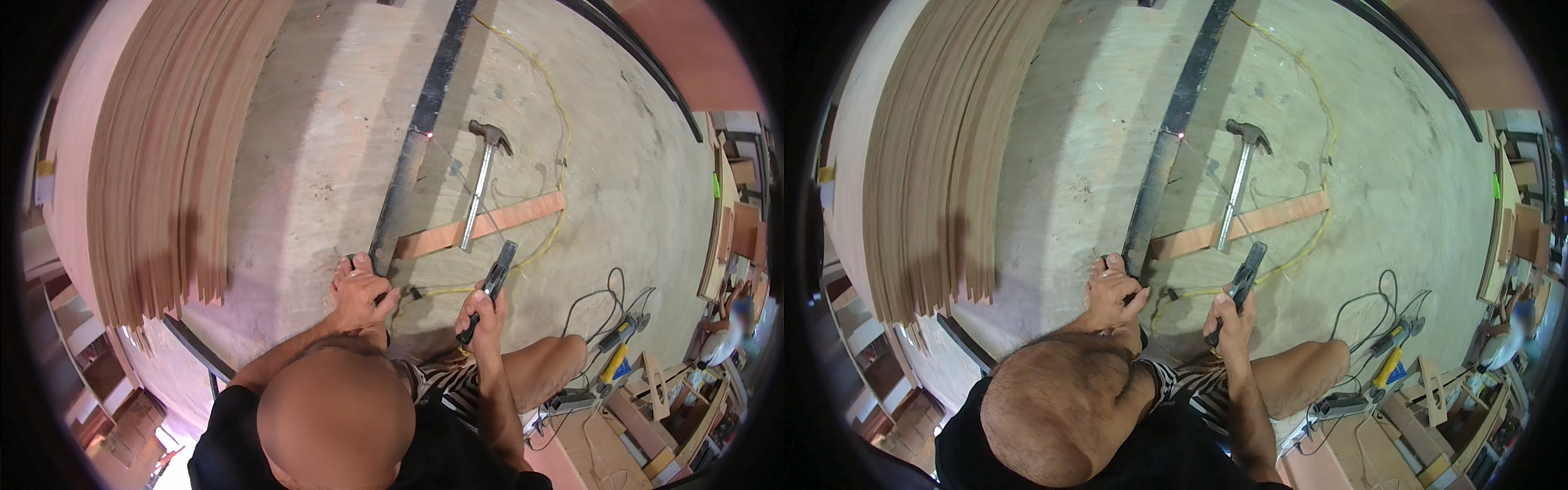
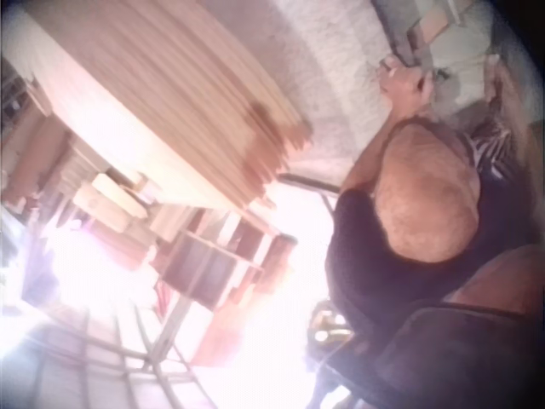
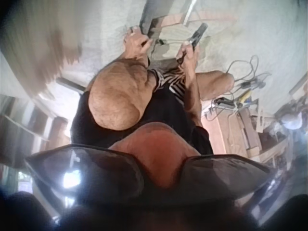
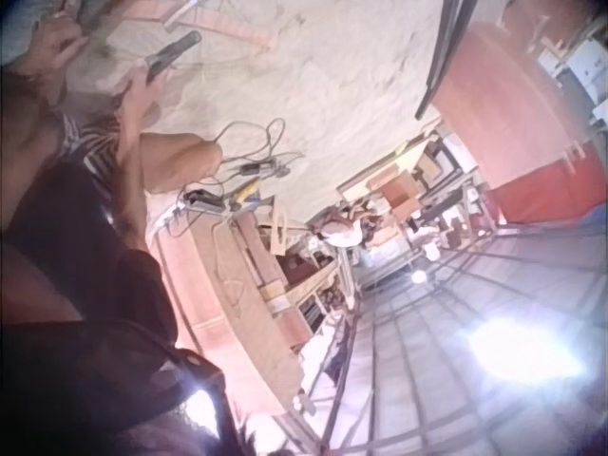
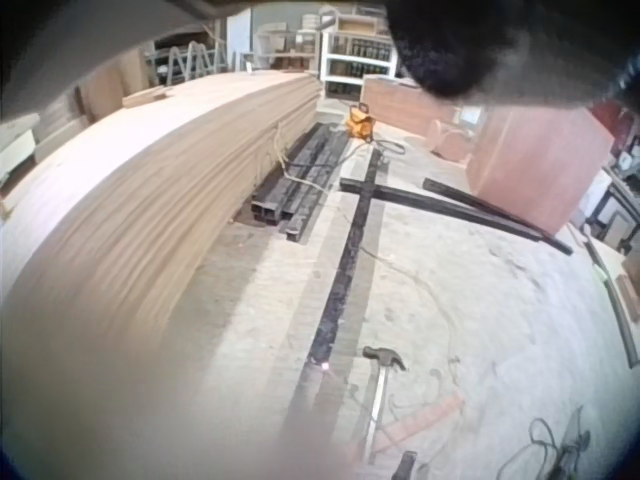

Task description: The person sits on the floor and uses a handheld welding torch to join a long metal bar to a wooden support. They hold the bar with one hand and operate the torch with the other, creating sparks as they weld along the seam.

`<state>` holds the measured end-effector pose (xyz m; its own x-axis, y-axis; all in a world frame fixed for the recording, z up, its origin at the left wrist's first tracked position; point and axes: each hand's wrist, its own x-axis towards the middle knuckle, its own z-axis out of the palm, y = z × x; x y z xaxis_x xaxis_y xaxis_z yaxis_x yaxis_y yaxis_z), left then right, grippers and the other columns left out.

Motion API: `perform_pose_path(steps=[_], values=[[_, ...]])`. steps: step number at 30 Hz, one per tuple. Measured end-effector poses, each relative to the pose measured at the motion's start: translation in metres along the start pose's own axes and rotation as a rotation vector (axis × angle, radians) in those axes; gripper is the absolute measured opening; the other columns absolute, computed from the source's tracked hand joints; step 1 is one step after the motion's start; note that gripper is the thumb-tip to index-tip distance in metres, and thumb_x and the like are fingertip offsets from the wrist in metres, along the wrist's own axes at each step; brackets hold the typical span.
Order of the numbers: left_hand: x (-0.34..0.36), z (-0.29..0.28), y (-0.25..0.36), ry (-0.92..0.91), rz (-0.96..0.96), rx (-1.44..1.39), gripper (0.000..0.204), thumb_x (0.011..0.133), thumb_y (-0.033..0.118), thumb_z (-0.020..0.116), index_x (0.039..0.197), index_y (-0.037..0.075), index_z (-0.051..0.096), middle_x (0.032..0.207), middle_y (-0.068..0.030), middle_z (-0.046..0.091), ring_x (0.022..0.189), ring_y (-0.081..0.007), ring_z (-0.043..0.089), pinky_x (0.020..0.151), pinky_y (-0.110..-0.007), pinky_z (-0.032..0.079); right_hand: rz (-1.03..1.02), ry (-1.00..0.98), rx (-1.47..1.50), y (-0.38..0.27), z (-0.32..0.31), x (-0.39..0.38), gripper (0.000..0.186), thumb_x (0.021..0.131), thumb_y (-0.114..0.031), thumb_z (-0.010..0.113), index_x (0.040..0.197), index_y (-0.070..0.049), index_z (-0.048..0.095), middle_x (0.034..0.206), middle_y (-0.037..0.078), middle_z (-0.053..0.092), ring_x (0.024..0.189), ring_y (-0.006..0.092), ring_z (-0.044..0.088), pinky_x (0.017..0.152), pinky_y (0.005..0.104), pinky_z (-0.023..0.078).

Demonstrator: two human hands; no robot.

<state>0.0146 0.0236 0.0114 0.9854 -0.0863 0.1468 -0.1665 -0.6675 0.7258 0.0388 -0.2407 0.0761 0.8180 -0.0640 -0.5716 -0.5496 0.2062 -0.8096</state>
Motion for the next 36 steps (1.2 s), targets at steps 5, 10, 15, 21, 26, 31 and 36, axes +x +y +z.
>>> perform_pose_path(steps=[5, 10, 15, 21, 26, 31, 36], values=[[-0.006, 0.003, -0.005, -0.007, -0.021, -0.046, 0.022, 0.08, 0.017, 0.088, 0.068, 0.009, 0.071, 0.064, -0.0096, 0.067, 0.065, -0.0291, 0.066, 0.071, -0.042, 0.05, -0.366, 0.028, -0.92, -0.014, 0.0, -0.006, 0.05, 0.089, -0.027, 0.086, 0.115, -0.002, 0.052, 0.071, 0.009, 0.062, 0.054, 0.0177, 0.064, 0.05, 0.0368, 0.055], [-0.009, 0.008, -0.005, 0.0, -0.011, -0.093, 0.021, 0.079, 0.013, 0.087, 0.067, 0.007, 0.07, 0.066, -0.0123, 0.067, 0.065, -0.0306, 0.065, 0.073, -0.043, 0.051, -0.504, 0.032, -1.274, -0.021, 0.046, -0.022, 0.063, 0.079, -0.042, 0.095, 0.112, -0.004, 0.058, 0.074, 0.011, 0.065, 0.061, 0.0249, 0.066, 0.058, 0.0439, 0.056], [-0.008, 0.005, -0.005, 0.009, 0.094, -0.021, 0.022, 0.081, 0.013, 0.088, 0.069, 0.008, 0.071, 0.067, -0.01, 0.068, 0.063, -0.0306, 0.064, 0.068, -0.04, 0.049, -0.375, 0.044, -0.851, -0.083, 0.039, -0.003, 0.054, 0.089, -0.045, 0.088, 0.105, -0.004, 0.057, 0.073, 0.011, 0.064, 0.059, 0.0244, 0.067, 0.053, 0.0434, 0.056], [-0.009, 0.014, -0.004, -0.008, 0.062, -0.052, 0.02, 0.082, 0.005, 0.086, 0.071, 0.006, 0.069, 0.065, -0.0097, 0.064, 0.061, -0.0297, 0.061, 0.064, -0.041, 0.047, -0.023, 0.263, 0.181, -0.119, -0.081, 0.051, 0.029, 0.099, -0.023, 0.077, 0.104, -0.01, 0.052, 0.071, -0.002, 0.052, 0.046, 0.0092, 0.049, 0.041, 0.0279, 0.041], [-0.008, 0.008, -0.007, 0.0, 0.032, 0.005, 0.026, 0.083, 0.015, 0.087, 0.067, 0.008, 0.068, 0.062, -0.0098, 0.065, 0.06, -0.0295, 0.064, 0.065, -0.041, 0.047, -0.291, 0.234, -0.265, -0.076, -0.069, 0.017, 0.028, 0.095, -0.019, 0.077, 0.108, -0.007, 0.056, 0.076, 0.001, 0.06, 0.051, 0.0086, 0.053, 0.046, 0.0289, 0.042], [-0.008, 0.003, -0.005, -0.028, 0.003, 0.026, 0.022, 0.083, 0.018, 0.087, 0.069, 0.01, 0.073, 0.066, -0.0112, 0.07, 0.066, -0.0299, 0.07, 0.07, -0.04, 0.052, -0.283, 0.126, -0.751, -0.042, -0.011, -0.019, 0.06, 0.077, -0.032, 0.096, 0.109, -0.004, 0.053, 0.069, 0.005, 0.06, 0.057, 0.0193, 0.063, 0.055, 0.0378, 0.052], [-0.008, 0.006, -0.005, -0.025, 0.021, 0.065, 0.02, 0.081, 0.017, 0.087, 0.069, 0.01, 0.072, 0.066, -0.0109, 0.07, 0.068, -0.0301, 0.07, 0.075, -0.042, 0.052, -0.285, 0.091, -0.843, -0.017, 0.002, -0.02, 0.064, 0.075, -0.035, 0.099, 0.106, -0.004, 0.053, 0.069, 0.009, 0.063, 0.056, 0.0274, 0.064, 0.056, 0.0406, 0.054]])
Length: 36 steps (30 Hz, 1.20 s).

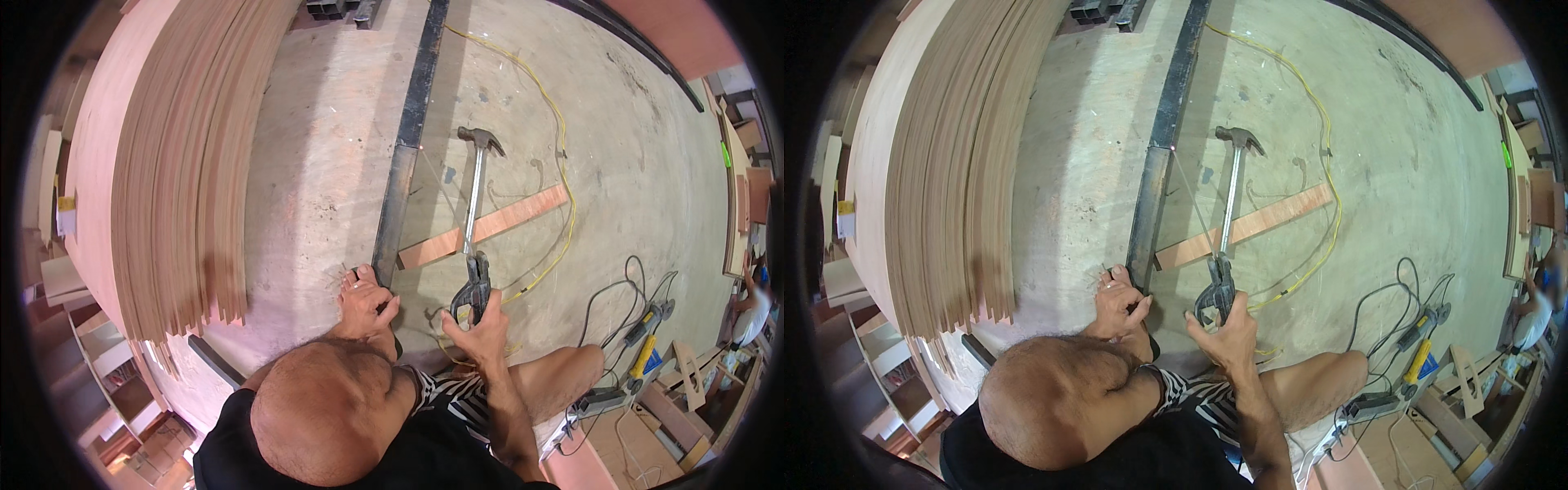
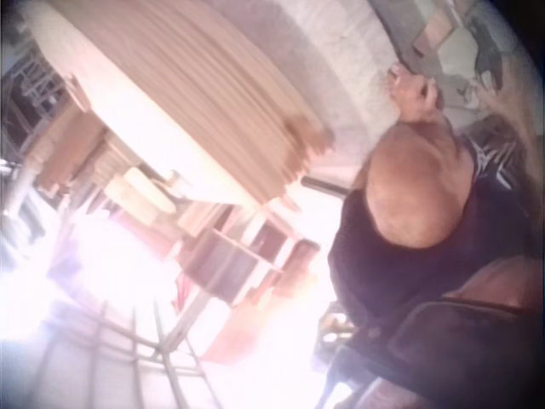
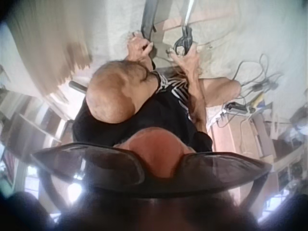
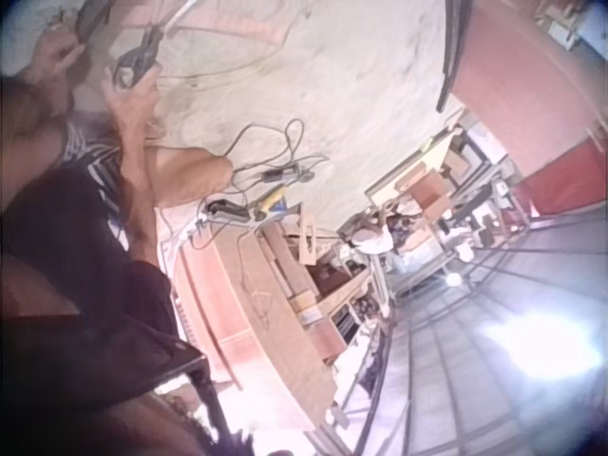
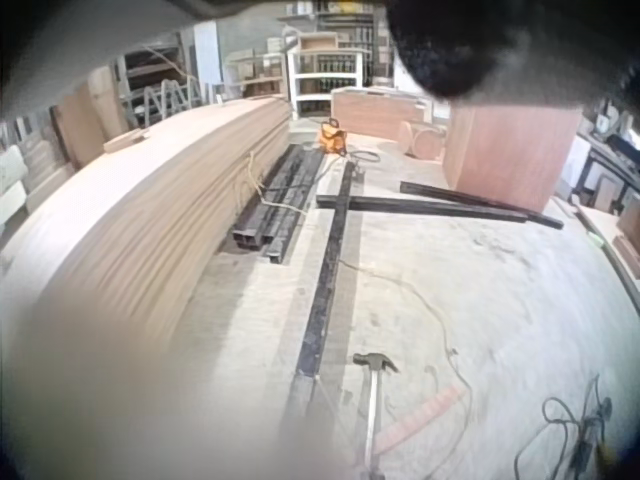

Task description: The person sits on the floor and uses a handheld welding torch to join a long metal bar to a wooden support. They hold the bar with one hand and operate the torch with the other, creating sparks as they weld along the seam.

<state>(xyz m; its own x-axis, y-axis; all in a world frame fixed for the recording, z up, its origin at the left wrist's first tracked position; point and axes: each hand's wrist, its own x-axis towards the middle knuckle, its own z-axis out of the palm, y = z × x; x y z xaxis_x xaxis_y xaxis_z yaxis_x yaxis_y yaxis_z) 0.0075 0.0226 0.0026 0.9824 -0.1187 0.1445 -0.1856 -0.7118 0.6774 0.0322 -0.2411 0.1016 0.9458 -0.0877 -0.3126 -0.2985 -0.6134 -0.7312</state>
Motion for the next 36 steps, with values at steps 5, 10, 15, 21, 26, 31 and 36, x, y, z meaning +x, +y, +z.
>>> perform_pose_path(steps=[5, 10, 15, 21, 26, 31, 36], values=[[0.002, -0.003, 0.002, 0.055, 0.036, -0.019, 0.022, 0.079, 0.016, 0.087, 0.065, 0.011, 0.071, 0.061, -0.0093, 0.067, 0.061, -0.0293, 0.067, 0.069, -0.044, 0.051, 0.012, -0.019, 0.012, -0.006, -0.001, 0.003, 0.062, 0.075, -0.034, 0.098, 0.107, -0.004, 0.054, 0.069, 0.008, 0.064, 0.055, 0.026, 0.065, 0.056, 0.0404, 0.054], [0.001, 0.0, 0.001, 0.061, -0.012, -0.09, 0.022, 0.078, 0.017, 0.088, 0.065, 0.011, 0.071, 0.061, -0.0093, 0.067, 0.062, -0.03, 0.067, 0.071, -0.045, 0.05, -0.019, -0.021, -0.028, -0.009, 0.004, 0.006, 0.062, 0.075, -0.033, 0.098, 0.108, -0.004, 0.054, 0.069, 0.008, 0.063, 0.055, 0.0254, 0.065, 0.055, 0.04, 0.054], [0.003, 0.0, 0.002, 0.045, -0.018, -0.08, 0.021, 0.078, 0.017, 0.088, 0.067, 0.011, 0.071, 0.063, -0.0098, 0.068, 0.065, -0.03, 0.069, 0.07, -0.045, 0.049, -0.01, 0.007, 0.011, -0.007, 0.007, 0.007, 0.063, 0.074, -0.031, 0.099, 0.107, -0.004, 0.052, 0.071, 0.006, 0.063, 0.056, 0.0179, 0.059, 0.054, 0.0357, 0.052], [0.0, -0.001, -0.001, 0.05, -0.019, -0.099, 0.021, 0.079, 0.018, 0.088, 0.067, 0.011, 0.071, 0.064, -0.0095, 0.069, 0.065, -0.0305, 0.069, 0.07, -0.045, 0.049, 0.018, 0.001, 0.025, -0.008, 0.006, 0.005, 0.064, 0.075, -0.033, 0.099, 0.107, -0.003, 0.052, 0.073, 0.009, 0.067, 0.058, 0.0261, 0.067, 0.056, 0.0405, 0.055], [0.004, -0.005, 0.004, 0.033, -0.006, -0.075, 0.021, 0.079, 0.018, 0.087, 0.068, 0.011, 0.071, 0.064, -0.0091, 0.069, 0.065, -0.0303, 0.069, 0.072, -0.047, 0.05, -0.035, 0.037, 0.013, -0.007, 0.009, 0.005, 0.063, 0.074, -0.029, 0.1, 0.106, -0.004, 0.051, 0.066, 0.003, 0.06, 0.055, 0.0135, 0.057, 0.053, 0.0339, 0.051], [-0.001, 0.0, 0.0, 0.047, -0.033, -0.087, 0.022, 0.079, 0.018, 0.088, 0.068, 0.011, 0.071, 0.064, -0.009, 0.069, 0.065, -0.0294, 0.069, 0.074, -0.045, 0.051, 0.01, -0.002, -0.013, -0.007, 0.01, 0.005, 0.063, 0.075, -0.035, 0.099, 0.107, -0.004, 0.053, 0.07, 0.007, 0.063, 0.057, 0.0264, 0.066, 0.057, 0.0408, 0.054], [-0.001, 0.001, 0.0, 0.028, -0.031, -0.087, 0.022, 0.081, 0.016, 0.087, 0.067, 0.01, 0.07, 0.064, -0.0088, 0.069, 0.065, -0.0283, 0.069, 0.073, -0.041, 0.052, 0.022, -0.011, -0.007, -0.009, 0.008, 0.005, 0.063, 0.076, -0.036, 0.098, 0.107, -0.004, 0.053, 0.07, 0.008, 0.064, 0.057, 0.0274, 0.066, 0.057, 0.0422, 0.055]])
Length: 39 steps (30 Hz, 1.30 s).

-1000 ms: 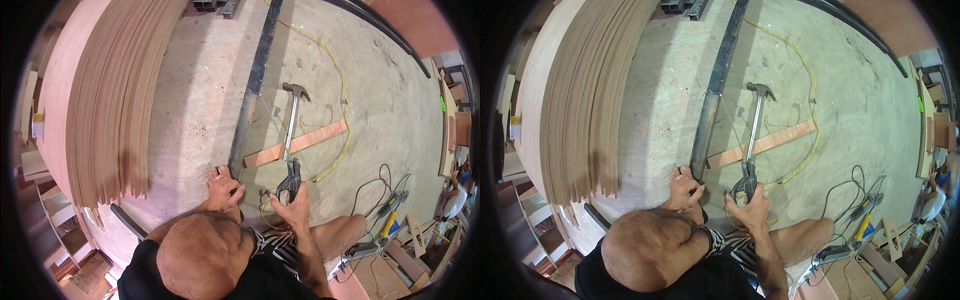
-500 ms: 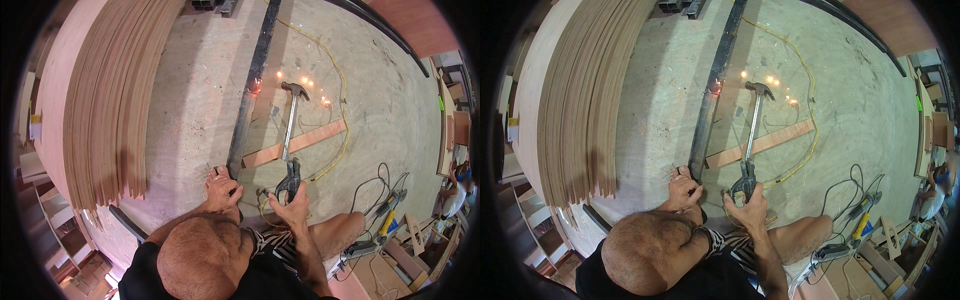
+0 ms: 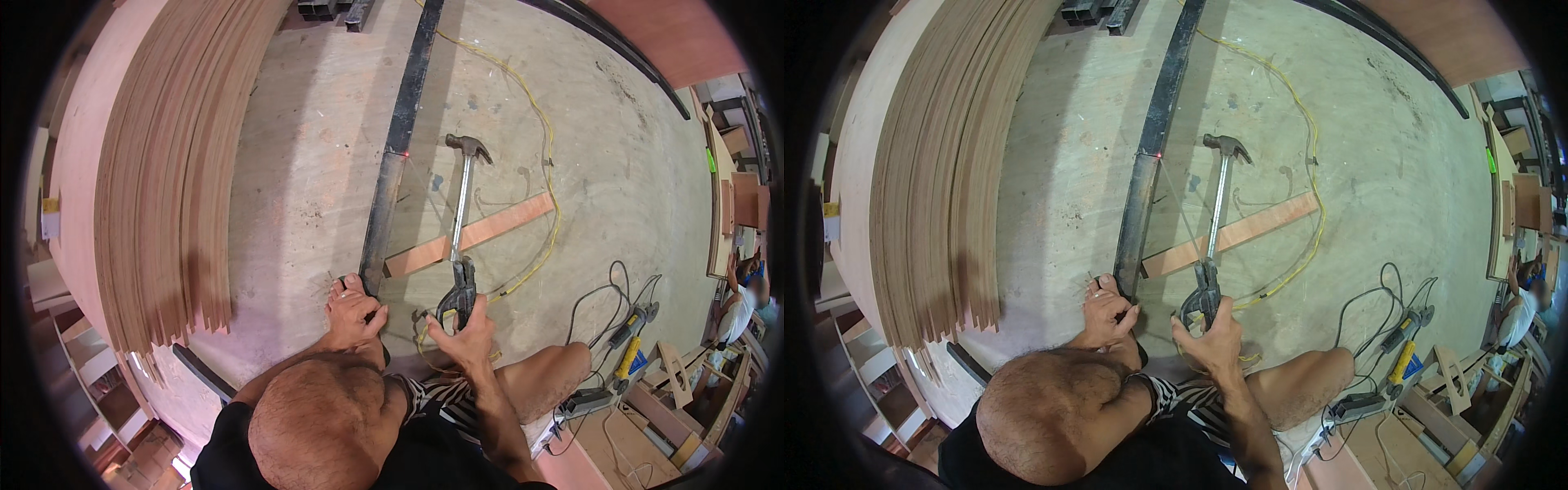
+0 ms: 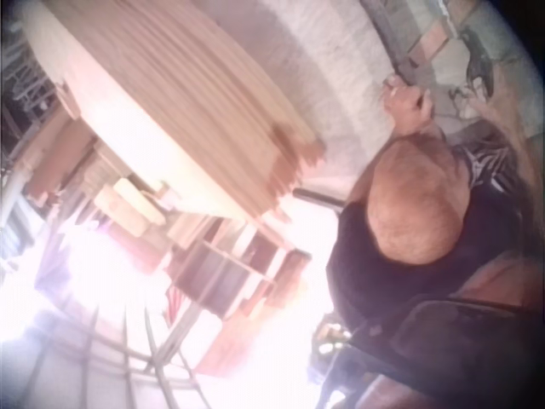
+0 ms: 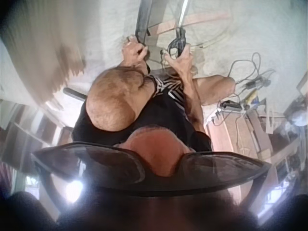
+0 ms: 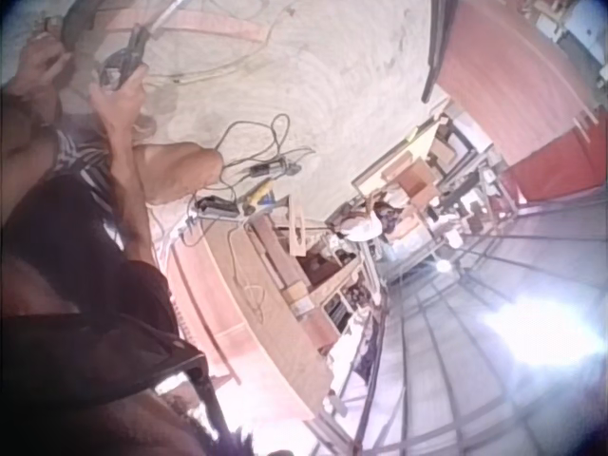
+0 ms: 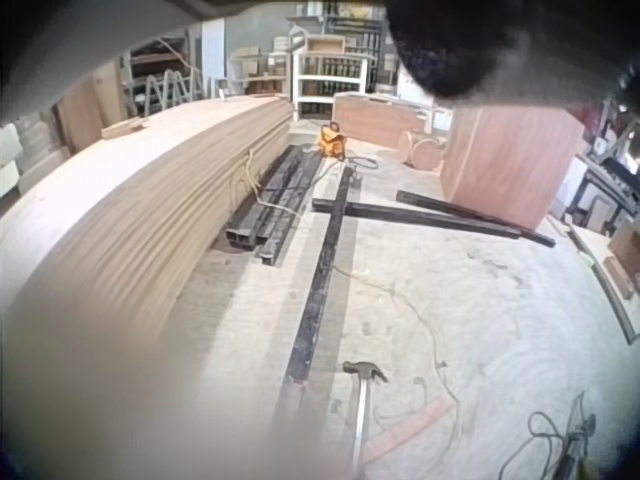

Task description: The person sits on the floor and uses a handheld welding torch to join a long metal bar to a wooden support. They hold the bar with one hand and operate the torch with the other, creating sparks as they weld along the seam.

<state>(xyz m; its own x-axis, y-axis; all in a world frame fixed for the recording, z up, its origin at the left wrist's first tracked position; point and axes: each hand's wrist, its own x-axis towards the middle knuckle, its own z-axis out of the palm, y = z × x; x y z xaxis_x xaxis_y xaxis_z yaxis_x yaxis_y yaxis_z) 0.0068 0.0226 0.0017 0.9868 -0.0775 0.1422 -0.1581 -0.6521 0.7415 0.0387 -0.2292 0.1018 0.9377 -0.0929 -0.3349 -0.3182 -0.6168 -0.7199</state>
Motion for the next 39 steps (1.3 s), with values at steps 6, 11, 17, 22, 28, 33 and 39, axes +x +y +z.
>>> perform_pose_path(steps=[6, 11, 17, 22, 28, 33, 39], values=[[0.001, -0.002, 0.001, -0.028, -0.02, -0.027, 0.022, 0.082, 0.015, 0.086, 0.067, 0.01, 0.071, 0.064, -0.0087, 0.069, 0.065, -0.0271, 0.069, 0.069, -0.039, 0.052, -0.073, 0.029, 0.005, 0.002, 0.003, 0.001, 0.062, 0.074, -0.031, 0.099, 0.108, -0.004, 0.054, 0.066, 0.004, 0.06, 0.052, 0.0183, 0.06, 0.052, 0.0359, 0.051], [0.001, 0.0, 0.004, -0.011, 0.01, 0.003, 0.022, 0.081, 0.016, 0.088, 0.069, 0.009, 0.071, 0.067, -0.0098, 0.07, 0.067, -0.0285, 0.07, 0.071, -0.042, 0.053, -0.041, 0.035, 0.042, 0.002, 0.002, -0.001, 0.063, 0.074, -0.029, 0.099, 0.109, -0.002, 0.054, 0.072, 0.006, 0.066, 0.056, 0.0164, 0.064, 0.055, 0.0339, 0.054], [-0.003, 0.001, -0.001, 0.012, 0.028, 0.026, 0.023, 0.081, 0.018, 0.089, 0.068, 0.011, 0.071, 0.066, -0.01, 0.071, 0.066, -0.0295, 0.07, 0.078, -0.045, 0.049, -0.042, 0.017, 0.018, 0.003, 0.0, -0.003, 0.062, 0.076, -0.031, 0.098, 0.109, -0.004, 0.054, 0.073, 0.009, 0.067, 0.059, 0.0258, 0.069, 0.058, 0.04, 0.056], [-0.003, 0.001, -0.002, -0.005, 0.026, 0.011, 0.023, 0.081, 0.017, 0.088, 0.067, 0.01, 0.071, 0.065, -0.0098, 0.07, 0.066, -0.0293, 0.07, 0.075, -0.044, 0.05, 0.015, 0.0, 0.008, 0.002, -0.002, -0.004, 0.062, 0.076, -0.034, 0.098, 0.106, -0.004, 0.054, 0.069, 0.009, 0.063, 0.058, 0.0297, 0.067, 0.058, 0.0437, 0.055], [0.003, -0.002, 0.004, 0.0, 0.043, 0.019, 0.022, 0.081, 0.016, 0.087, 0.067, 0.009, 0.071, 0.064, -0.0099, 0.07, 0.064, -0.0294, 0.07, 0.071, -0.043, 0.051, 0.017, -0.024, 0.008, 0.002, -0.002, -0.003, 0.062, 0.076, -0.035, 0.097, 0.105, -0.004, 0.052, 0.069, 0.01, 0.062, 0.058, 0.032, 0.066, 0.058, 0.0456, 0.054], [0.002, -0.001, 0.003, 0.0, 0.045, 0.036, 0.022, 0.081, 0.015, 0.087, 0.067, 0.009, 0.071, 0.064, -0.0093, 0.07, 0.064, -0.0289, 0.07, 0.07, -0.041, 0.051, 0.021, -0.029, 0.006, 0.001, -0.001, -0.002, 0.062, 0.076, -0.034, 0.097, 0.106, -0.005, 0.052, 0.069, 0.009, 0.062, 0.057, 0.0311, 0.065, 0.058, 0.045, 0.054], [0.002, 0.0, 0.005, 0.006, 0.04, -0.007, 0.022, 0.082, 0.014, 0.087, 0.068, 0.01, 0.072, 0.065, -0.0076, 0.071, 0.062, -0.0271, 0.069, 0.069, -0.04, 0.054, -0.02, 0.03, 0.073, 0.003, 0.005, -0.001, 0.062, 0.076, -0.033, 0.097, 0.11, -0.005, 0.053, 0.069, 0.008, 0.062, 0.055, 0.0264, 0.064, 0.056, 0.0419, 0.054]])
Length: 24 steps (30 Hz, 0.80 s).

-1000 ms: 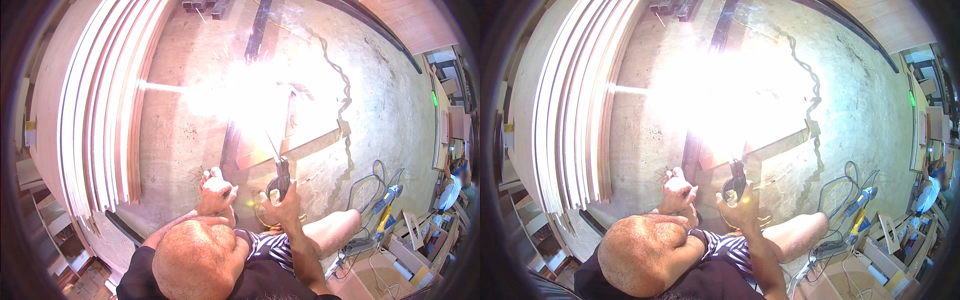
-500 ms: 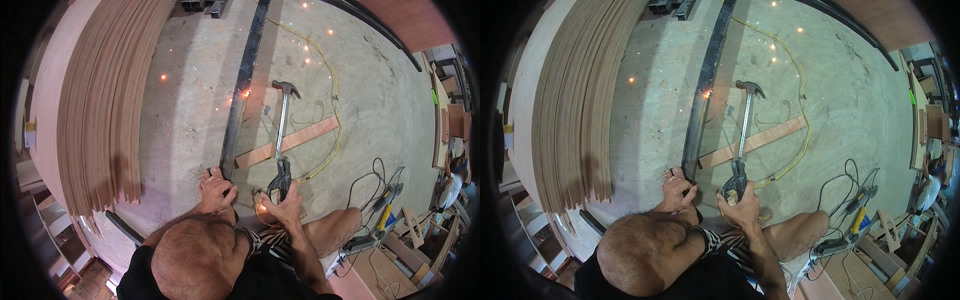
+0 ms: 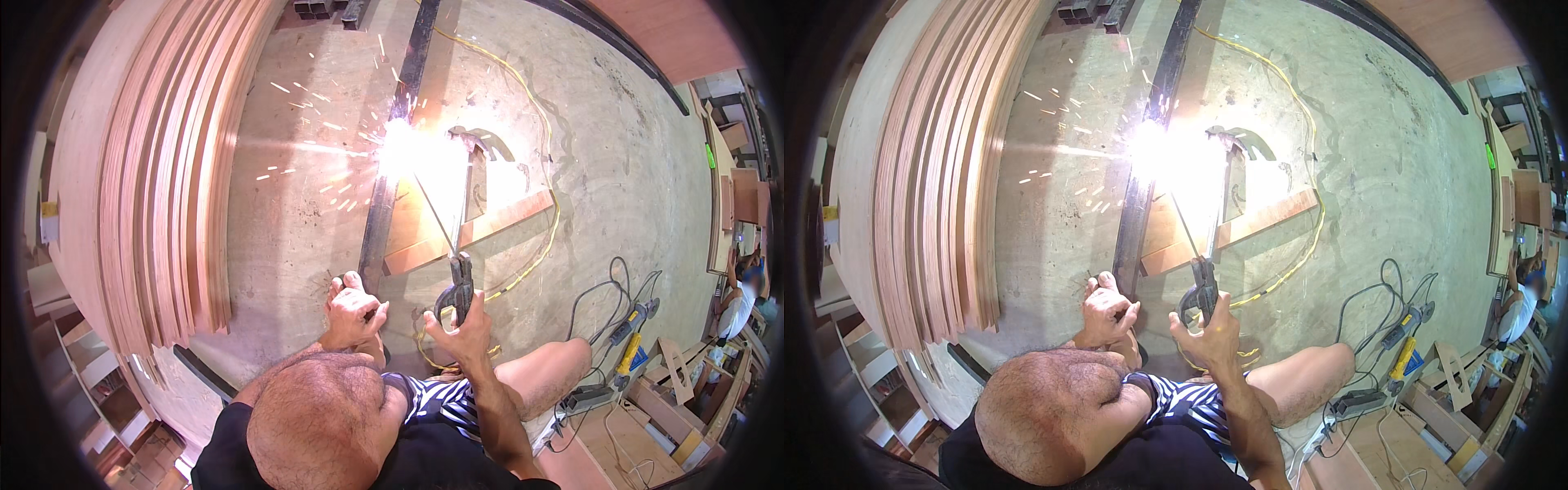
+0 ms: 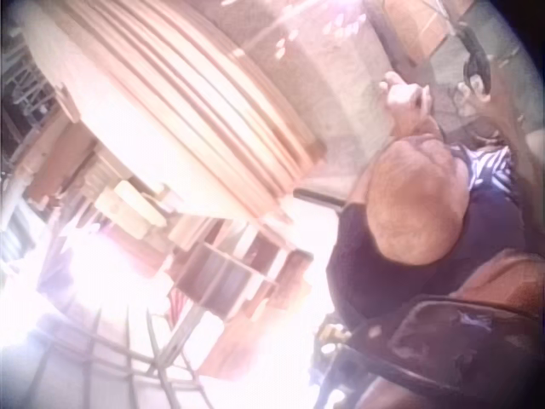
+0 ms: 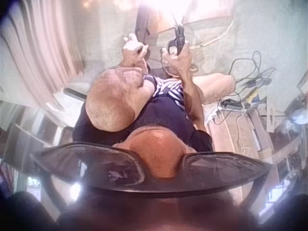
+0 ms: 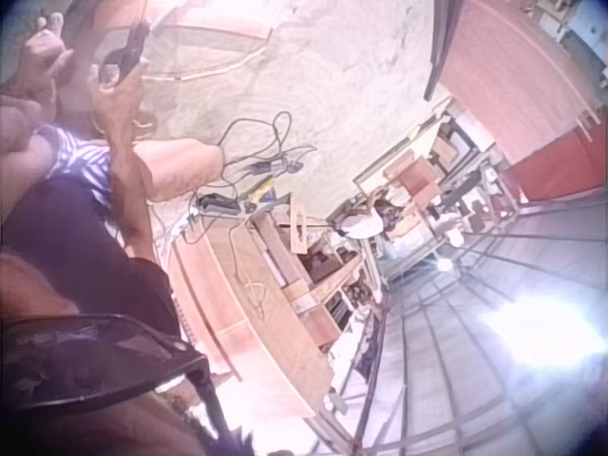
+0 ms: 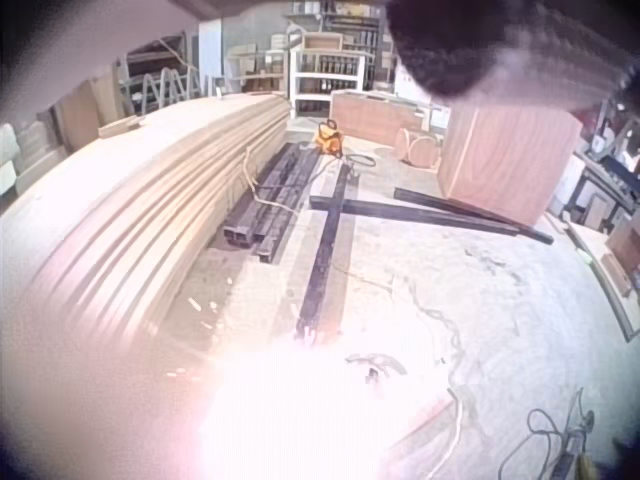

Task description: The person sits on the floor and uses a handheld welding torch to join a long metal bar to a wooden support. They hold the bar with one hand and operate the torch with the other, creating sparks as they weld along the seam.

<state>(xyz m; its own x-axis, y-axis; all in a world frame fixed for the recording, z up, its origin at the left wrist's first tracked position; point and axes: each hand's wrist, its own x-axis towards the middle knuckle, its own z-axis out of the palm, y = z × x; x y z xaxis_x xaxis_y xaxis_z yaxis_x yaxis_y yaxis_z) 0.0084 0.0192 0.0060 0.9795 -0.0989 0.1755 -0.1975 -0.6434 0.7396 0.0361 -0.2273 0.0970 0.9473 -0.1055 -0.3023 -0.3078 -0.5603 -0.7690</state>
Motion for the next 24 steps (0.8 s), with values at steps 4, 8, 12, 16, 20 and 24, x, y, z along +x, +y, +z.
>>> perform_pose_path(steps=[4, 8, 12, 16, 20, 24], values=[[-0.002, 0.001, -0.005, -0.004, 0.009, -0.039, 0.024, 0.083, 0.014, 0.088, 0.068, 0.01, 0.07, 0.064, -0.0086, 0.07, 0.062, -0.0272, 0.068, 0.064, -0.038, 0.052, 0.018, -0.001, 0.036, -0.004, -0.004, -0.003, 0.061, 0.077, -0.03, 0.097, 0.111, -0.004, 0.053, 0.073, 0.008, 0.065, 0.057, 0.0227, 0.066, 0.056, 0.0389, 0.055], [0.0, -0.002, -0.003, -0.009, 0.031, -0.008, 0.023, 0.084, 0.014, 0.087, 0.069, 0.01, 0.07, 0.063, -0.0083, 0.068, 0.061, -0.0275, 0.068, 0.064, -0.039, 0.052, 0.014, 0.005, 0.047, 0.003, -0.003, -0.002, 0.063, 0.076, -0.033, 0.097, 0.11, -0.004, 0.053, 0.076, 0.01, 0.07, 0.06, 0.0245, 0.07, 0.058, 0.0397, 0.057], [0.0, -0.001, -0.002, 0.001, 0.02, -0.021, 0.024, 0.084, 0.015, 0.087, 0.068, 0.01, 0.07, 0.063, -0.0082, 0.068, 0.06, -0.0274, 0.067, 0.064, -0.04, 0.051, 0.02, -0.006, 0.02, 0.007, -0.001, -0.002, 0.064, 0.076, -0.035, 0.097, 0.11, -0.004, 0.053, 0.073, 0.009, 0.068, 0.058, 0.0258, 0.069, 0.057, 0.0408, 0.056], [0.0, -0.001, -0.001, -0.003, 0.013, -0.03, 0.025, 0.084, 0.015, 0.088, 0.067, 0.01, 0.07, 0.062, -0.0078, 0.067, 0.061, -0.027, 0.067, 0.063, -0.04, 0.049, 0.009, -0.004, -0.005, 0.008, -0.001, -0.002, 0.064, 0.076, -0.035, 0.097, 0.11, -0.004, 0.053, 0.07, 0.009, 0.065, 0.057, 0.0266, 0.067, 0.055, 0.0421, 0.054], [0.001, -0.003, 0.002, -0.009, 0.013, -0.008, 0.025, 0.083, 0.015, 0.087, 0.067, 0.011, 0.069, 0.061, -0.0073, 0.066, 0.061, -0.0267, 0.066, 0.065, -0.041, 0.046, 0.032, -0.019, 0.005, 0.009, -0.001, -0.001, 0.064, 0.076, -0.035, 0.097, 0.11, -0.004, 0.053, 0.07, 0.008, 0.064, 0.057, 0.0275, 0.067, 0.056, 0.0425, 0.053], [0.003, -0.005, 0.006, -0.017, -0.007, -0.003, 0.025, 0.082, 0.015, 0.087, 0.066, 0.012, 0.069, 0.061, -0.0066, 0.066, 0.06, -0.0266, 0.065, 0.07, -0.043, 0.045, 0.032, -0.013, 0.007, 0.008, -0.001, -0.002, 0.063, 0.076, -0.034, 0.097, 0.109, -0.004, 0.053, 0.069, 0.008, 0.064, 0.057, 0.0283, 0.066, 0.057, 0.043, 0.054]])
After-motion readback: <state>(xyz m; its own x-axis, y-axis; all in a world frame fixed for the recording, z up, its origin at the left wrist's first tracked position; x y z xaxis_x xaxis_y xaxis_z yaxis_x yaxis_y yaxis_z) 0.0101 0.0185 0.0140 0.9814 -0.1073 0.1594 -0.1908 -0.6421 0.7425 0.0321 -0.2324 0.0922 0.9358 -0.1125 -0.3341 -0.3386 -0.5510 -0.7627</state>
